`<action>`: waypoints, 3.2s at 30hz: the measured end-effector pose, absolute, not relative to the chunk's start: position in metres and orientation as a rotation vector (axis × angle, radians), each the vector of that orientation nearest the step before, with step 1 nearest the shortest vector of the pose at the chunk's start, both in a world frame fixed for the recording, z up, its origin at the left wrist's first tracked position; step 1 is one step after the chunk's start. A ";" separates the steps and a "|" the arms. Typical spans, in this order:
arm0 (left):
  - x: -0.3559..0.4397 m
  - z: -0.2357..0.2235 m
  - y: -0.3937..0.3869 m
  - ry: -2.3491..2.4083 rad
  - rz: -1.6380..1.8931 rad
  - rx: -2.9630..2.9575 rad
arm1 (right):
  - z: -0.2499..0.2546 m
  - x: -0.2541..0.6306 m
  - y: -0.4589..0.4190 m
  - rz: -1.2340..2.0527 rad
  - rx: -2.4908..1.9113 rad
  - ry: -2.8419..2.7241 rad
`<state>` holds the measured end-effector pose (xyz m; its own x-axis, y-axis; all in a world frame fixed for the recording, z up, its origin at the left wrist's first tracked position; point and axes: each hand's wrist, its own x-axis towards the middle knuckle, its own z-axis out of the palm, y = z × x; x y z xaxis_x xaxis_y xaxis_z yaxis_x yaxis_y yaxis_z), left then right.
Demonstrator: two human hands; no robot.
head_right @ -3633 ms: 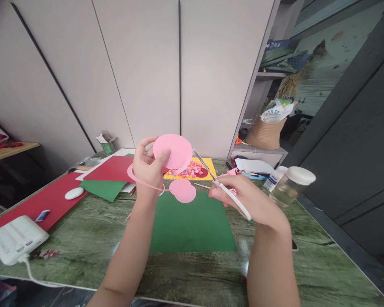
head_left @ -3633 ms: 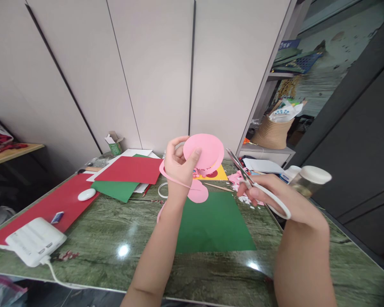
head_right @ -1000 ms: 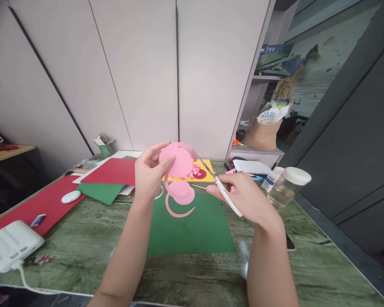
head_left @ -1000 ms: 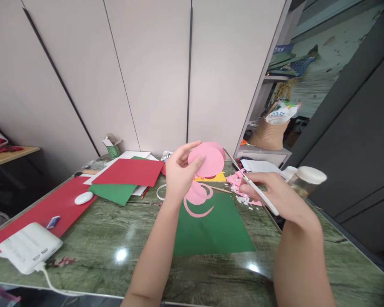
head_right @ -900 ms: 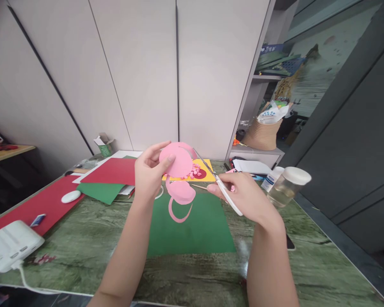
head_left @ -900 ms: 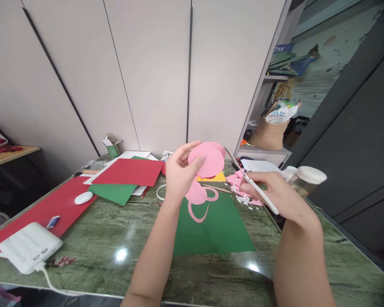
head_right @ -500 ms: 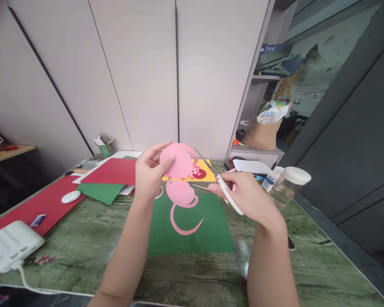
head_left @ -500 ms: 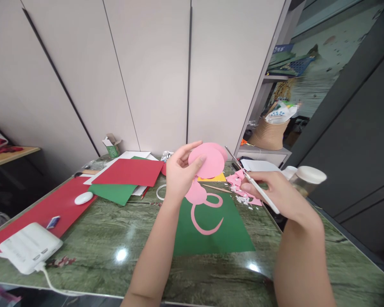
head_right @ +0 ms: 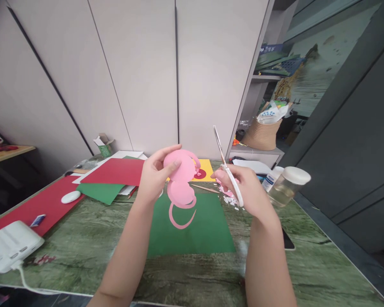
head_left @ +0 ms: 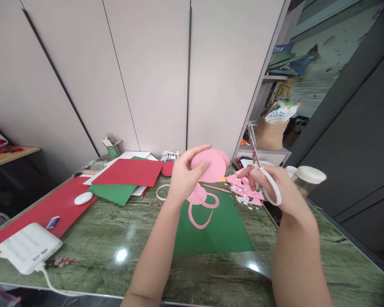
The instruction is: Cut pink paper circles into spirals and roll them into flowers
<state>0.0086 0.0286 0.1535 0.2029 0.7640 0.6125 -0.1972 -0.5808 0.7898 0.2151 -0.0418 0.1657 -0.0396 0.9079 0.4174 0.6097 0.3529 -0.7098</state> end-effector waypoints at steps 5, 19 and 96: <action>0.008 0.155 0.024 0.578 1.351 1.830 | 0.165 0.213 -0.041 0.367 -1.311 -1.633; 0.014 0.153 0.021 0.570 1.074 2.014 | 0.165 0.192 -0.036 0.473 -1.325 -1.600; 0.012 0.158 0.012 0.577 1.557 1.629 | 0.164 0.206 -0.038 0.749 -1.334 -2.022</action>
